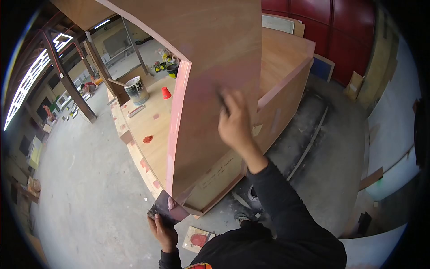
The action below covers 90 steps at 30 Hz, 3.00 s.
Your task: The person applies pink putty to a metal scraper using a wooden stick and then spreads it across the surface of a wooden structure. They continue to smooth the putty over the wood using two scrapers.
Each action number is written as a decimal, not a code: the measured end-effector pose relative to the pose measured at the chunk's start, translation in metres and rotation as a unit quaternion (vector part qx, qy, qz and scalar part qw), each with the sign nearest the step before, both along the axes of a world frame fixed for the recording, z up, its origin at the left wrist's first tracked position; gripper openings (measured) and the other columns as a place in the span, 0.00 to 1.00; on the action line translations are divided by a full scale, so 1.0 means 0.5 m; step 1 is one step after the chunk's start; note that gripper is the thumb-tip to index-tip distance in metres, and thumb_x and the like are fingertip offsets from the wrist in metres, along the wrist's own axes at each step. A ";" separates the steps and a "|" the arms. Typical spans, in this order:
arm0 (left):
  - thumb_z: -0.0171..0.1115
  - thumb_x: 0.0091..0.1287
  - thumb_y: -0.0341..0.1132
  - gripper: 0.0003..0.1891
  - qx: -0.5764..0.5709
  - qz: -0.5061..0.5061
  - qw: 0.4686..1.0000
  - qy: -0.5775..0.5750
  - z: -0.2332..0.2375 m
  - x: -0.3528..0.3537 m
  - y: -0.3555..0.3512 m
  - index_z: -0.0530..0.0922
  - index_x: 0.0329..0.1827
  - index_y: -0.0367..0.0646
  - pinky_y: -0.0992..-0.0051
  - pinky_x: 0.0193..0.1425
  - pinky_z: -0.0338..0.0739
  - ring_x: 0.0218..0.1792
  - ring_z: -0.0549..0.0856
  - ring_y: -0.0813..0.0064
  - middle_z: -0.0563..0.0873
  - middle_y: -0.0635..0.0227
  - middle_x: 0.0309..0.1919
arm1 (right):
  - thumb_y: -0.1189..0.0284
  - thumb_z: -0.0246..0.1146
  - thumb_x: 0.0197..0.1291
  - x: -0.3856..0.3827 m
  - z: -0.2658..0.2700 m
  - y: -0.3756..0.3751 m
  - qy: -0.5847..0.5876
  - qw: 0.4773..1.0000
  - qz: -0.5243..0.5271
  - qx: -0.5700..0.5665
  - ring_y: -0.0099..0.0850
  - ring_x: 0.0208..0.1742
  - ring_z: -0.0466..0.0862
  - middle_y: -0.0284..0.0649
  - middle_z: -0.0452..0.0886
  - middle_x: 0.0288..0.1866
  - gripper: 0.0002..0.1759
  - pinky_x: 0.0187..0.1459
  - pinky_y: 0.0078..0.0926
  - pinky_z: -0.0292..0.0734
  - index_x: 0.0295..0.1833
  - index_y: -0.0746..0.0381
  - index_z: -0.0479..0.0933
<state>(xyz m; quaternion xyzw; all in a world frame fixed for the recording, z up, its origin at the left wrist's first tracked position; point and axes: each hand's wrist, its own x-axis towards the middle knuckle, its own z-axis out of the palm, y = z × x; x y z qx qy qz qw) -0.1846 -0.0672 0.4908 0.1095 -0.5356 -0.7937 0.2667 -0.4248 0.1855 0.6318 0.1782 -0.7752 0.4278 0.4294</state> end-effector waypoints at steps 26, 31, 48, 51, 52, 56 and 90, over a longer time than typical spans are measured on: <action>0.49 0.80 0.38 0.13 -0.016 -0.001 1.000 0.004 -0.007 0.015 -0.011 0.69 0.60 0.42 0.74 0.54 0.76 0.49 0.81 0.76 0.81 0.66 0.50 | 0.81 0.65 0.46 -0.009 -0.092 -0.155 0.117 0.991 -0.062 0.015 0.50 0.63 0.71 0.45 0.72 0.61 0.32 0.63 0.49 0.68 0.63 0.62 0.76; 0.49 0.79 0.38 0.13 0.017 0.010 1.000 0.019 -0.015 0.019 -0.012 0.69 0.60 0.41 0.73 0.54 0.76 0.49 0.81 0.76 0.80 0.65 0.51 | 0.83 0.63 0.48 0.036 -0.112 -0.079 0.056 0.997 0.050 -0.026 0.51 0.57 0.76 0.50 0.78 0.54 0.28 0.59 0.47 0.70 0.60 0.64 0.77; 0.47 0.80 0.41 0.15 -0.022 0.027 0.999 -0.004 -0.013 0.031 -0.035 0.71 0.59 0.40 0.70 0.59 0.74 0.54 0.79 0.72 0.79 0.62 0.53 | 0.80 0.67 0.47 0.043 0.013 -0.120 0.034 0.999 -0.007 0.014 0.49 0.57 0.75 0.42 0.77 0.55 0.28 0.57 0.48 0.71 0.59 0.61 0.76; 0.50 0.79 0.38 0.13 0.020 0.001 1.000 0.017 -0.013 0.017 -0.030 0.69 0.60 0.41 0.70 0.58 0.75 0.52 0.80 0.72 0.80 0.63 0.52 | 0.80 0.67 0.45 0.070 -0.044 -0.115 0.049 0.993 0.031 0.101 0.45 0.59 0.74 0.39 0.76 0.56 0.31 0.58 0.45 0.69 0.60 0.59 0.76; 0.50 0.79 0.38 0.13 0.013 -0.011 1.000 0.023 -0.013 0.013 -0.031 0.69 0.60 0.42 0.71 0.57 0.75 0.52 0.80 0.73 0.80 0.63 0.52 | 0.82 0.65 0.46 0.075 -0.056 -0.097 0.023 0.989 0.067 0.128 0.46 0.57 0.76 0.41 0.79 0.55 0.27 0.57 0.45 0.72 0.57 0.61 0.79; 0.50 0.80 0.39 0.13 0.005 -0.018 0.999 0.040 0.005 0.002 -0.016 0.69 0.60 0.42 0.73 0.55 0.75 0.50 0.80 0.74 0.80 0.63 0.51 | 0.84 0.59 0.51 0.022 -0.030 0.024 -0.005 0.997 0.063 -0.053 0.48 0.57 0.81 0.47 0.83 0.54 0.23 0.58 0.37 0.75 0.55 0.64 0.81; 0.49 0.77 0.38 0.17 0.330 -0.243 0.912 -0.035 0.077 -0.086 0.087 0.74 0.63 0.42 0.65 0.60 0.82 0.56 0.84 0.68 0.83 0.62 0.57 | 0.65 0.75 0.55 0.249 -0.173 -0.056 0.056 0.882 0.457 0.097 0.49 0.68 0.72 0.44 0.73 0.65 0.33 0.66 0.47 0.70 0.67 0.59 0.76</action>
